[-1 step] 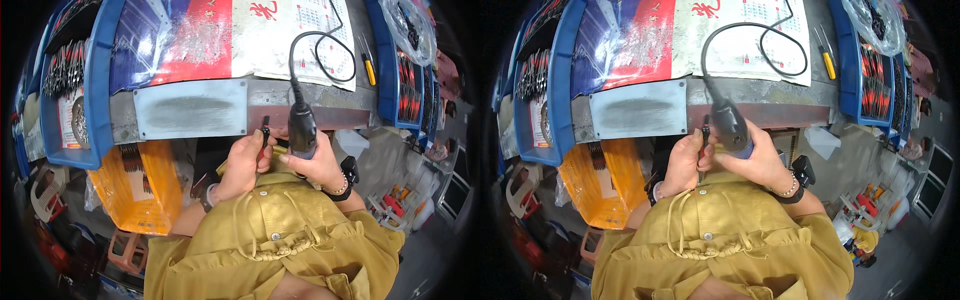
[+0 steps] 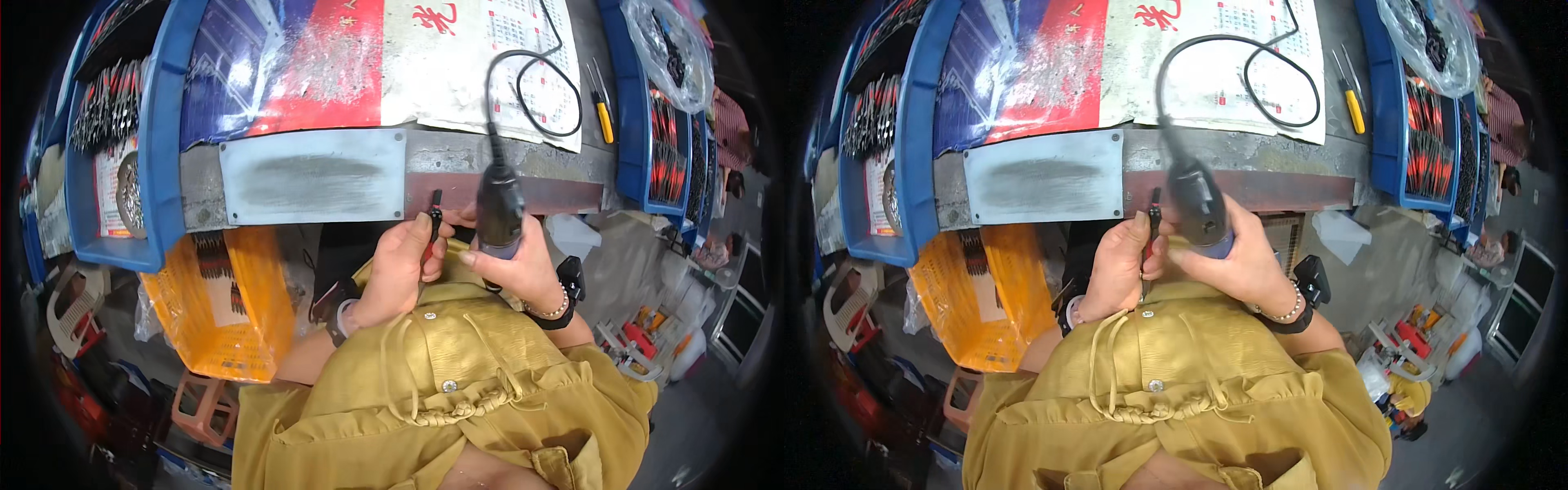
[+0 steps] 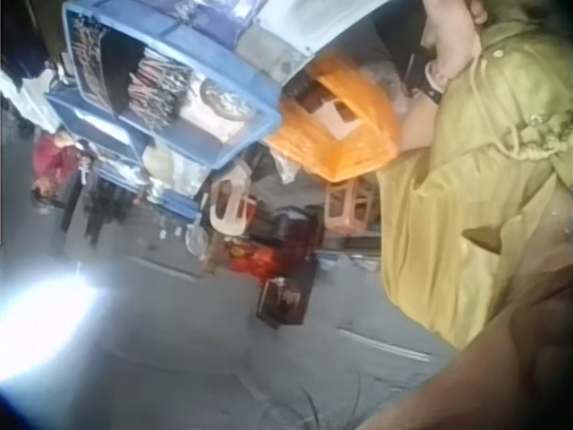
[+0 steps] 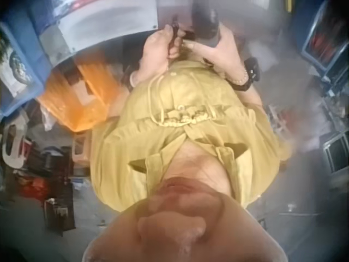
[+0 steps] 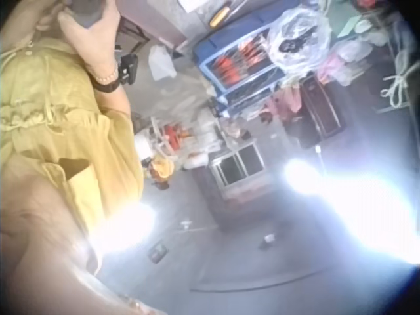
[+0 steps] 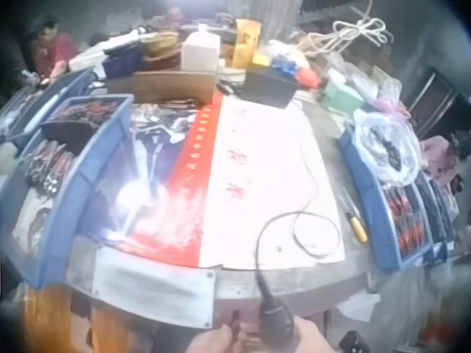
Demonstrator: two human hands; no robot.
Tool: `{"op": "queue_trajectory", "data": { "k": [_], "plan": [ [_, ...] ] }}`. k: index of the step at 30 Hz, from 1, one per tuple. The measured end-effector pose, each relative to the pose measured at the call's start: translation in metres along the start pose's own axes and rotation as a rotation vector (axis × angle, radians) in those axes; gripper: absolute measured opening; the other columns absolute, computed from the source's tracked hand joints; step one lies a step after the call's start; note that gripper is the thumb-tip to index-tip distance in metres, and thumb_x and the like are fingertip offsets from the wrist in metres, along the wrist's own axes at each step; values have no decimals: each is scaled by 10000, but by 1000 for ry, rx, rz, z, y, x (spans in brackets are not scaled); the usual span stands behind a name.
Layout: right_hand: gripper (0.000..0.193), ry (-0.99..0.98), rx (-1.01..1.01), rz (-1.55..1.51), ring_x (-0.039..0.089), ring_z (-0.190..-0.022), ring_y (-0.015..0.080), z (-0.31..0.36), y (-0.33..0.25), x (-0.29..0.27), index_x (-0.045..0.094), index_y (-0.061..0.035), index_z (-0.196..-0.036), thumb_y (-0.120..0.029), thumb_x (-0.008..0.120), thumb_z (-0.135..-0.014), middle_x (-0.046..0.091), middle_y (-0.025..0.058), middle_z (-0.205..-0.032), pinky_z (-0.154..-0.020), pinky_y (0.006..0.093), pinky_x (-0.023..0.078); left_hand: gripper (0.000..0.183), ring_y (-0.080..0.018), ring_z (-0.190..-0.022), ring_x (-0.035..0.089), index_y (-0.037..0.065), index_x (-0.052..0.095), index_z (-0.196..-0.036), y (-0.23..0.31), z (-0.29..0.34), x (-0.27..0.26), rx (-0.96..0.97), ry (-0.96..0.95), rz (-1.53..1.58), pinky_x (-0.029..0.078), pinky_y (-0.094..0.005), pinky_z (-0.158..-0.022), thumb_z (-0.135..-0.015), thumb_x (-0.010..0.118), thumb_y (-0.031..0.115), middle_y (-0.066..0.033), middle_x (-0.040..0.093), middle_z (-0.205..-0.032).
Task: The person repeatedly assembles small black cylindrical components by inserting a red-tipped insert, using a rotary tool to trim or shape the assembly, and then placing the finished units into a yellow basket. The process is repeated multiple times with consistent hand movements and tool use.
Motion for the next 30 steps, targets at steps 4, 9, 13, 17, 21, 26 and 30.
{"op": "queue_trajectory", "data": {
  "k": [4, 9, 13, 17, 21, 26, 30],
  "plan": [
    [530, 146, -125, -40, 637, -889, 125, 13, -17, -17, 494, 19, -1208, -31, 753, -748, 677, 91, -995, -756, 258, 497, 325, -72, -550, 416, 4, 609, -1001, 6, 3, 2, 114, 8, -154, 330, -215, -503, -1023, 482, 302, -6, 515, -701],
    [699, -80, -714, -206, 628, -720, 230, 30, -85, -15, 395, -55, -1285, -186, 833, -756, 607, 90, -817, -669, 370, 519, 249, -68, -558, 407, -10, 610, -1067, 7, 5, 5, 79, -32, -170, 321, -212, -510, -1010, 497, 205, 7, 496, -706],
    [665, -279, -969, -5, 656, -687, 269, 44, -116, 3, 381, -92, -1259, -185, 822, -770, 625, 111, -829, -636, 416, 547, 210, -59, -555, 388, -14, 604, -1075, 10, 5, 5, 35, -44, -157, 296, -207, -499, -996, 507, 155, 16, 480, -701],
    [580, -221, -1147, 22, 638, -604, 203, 47, -119, 17, 392, -94, -1211, -217, 788, -806, 629, 80, -799, -560, 328, 536, 204, -48, -544, 376, -9, 608, -1067, 11, 5, 5, 25, -41, -170, 276, -198, -486, -991, 515, 157, 26, 482, -695],
    [575, -218, -1176, 63, 626, -592, 150, 38, -118, 29, 380, -94, -1251, -262, 753, -847, 617, 33, -796, -545, 270, 526, 205, -41, -542, 383, -12, 619, -1046, 11, 5, 4, -17, -25, -154, 299, -195, -485, -992, 524, 162, 26, 507, -700],
    [558, -260, -1154, 27, 655, -623, 195, 29, -119, 35, 401, -95, -1213, -220, 776, -819, 635, 75, -803, -568, 316, 553, 209, -29, -546, 389, -12, 626, -1035, 9, 5, 3, -44, -17, -136, 310, -183, -482, -995, 525, 167, 30, 519, -704],
    [580, -294, -1141, 77, 663, -639, 170, 25, -117, 41, 383, -107, -1259, -237, 761, -839, 637, 56, -823, -576, 292, 558, 208, -25, -547, 390, -6, 629, -1029, 8, 4, 3, -35, -35, -112, 313, -177, -482, -995, 529, 173, 33, 521, -705]
  ]
}}
Point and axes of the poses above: each hand's wrist, its own z-axis away from the middle knuckle, its own x-axis out of the palm, y = z × x, the point moved 8 cm from there along -z, towards the middle knuckle
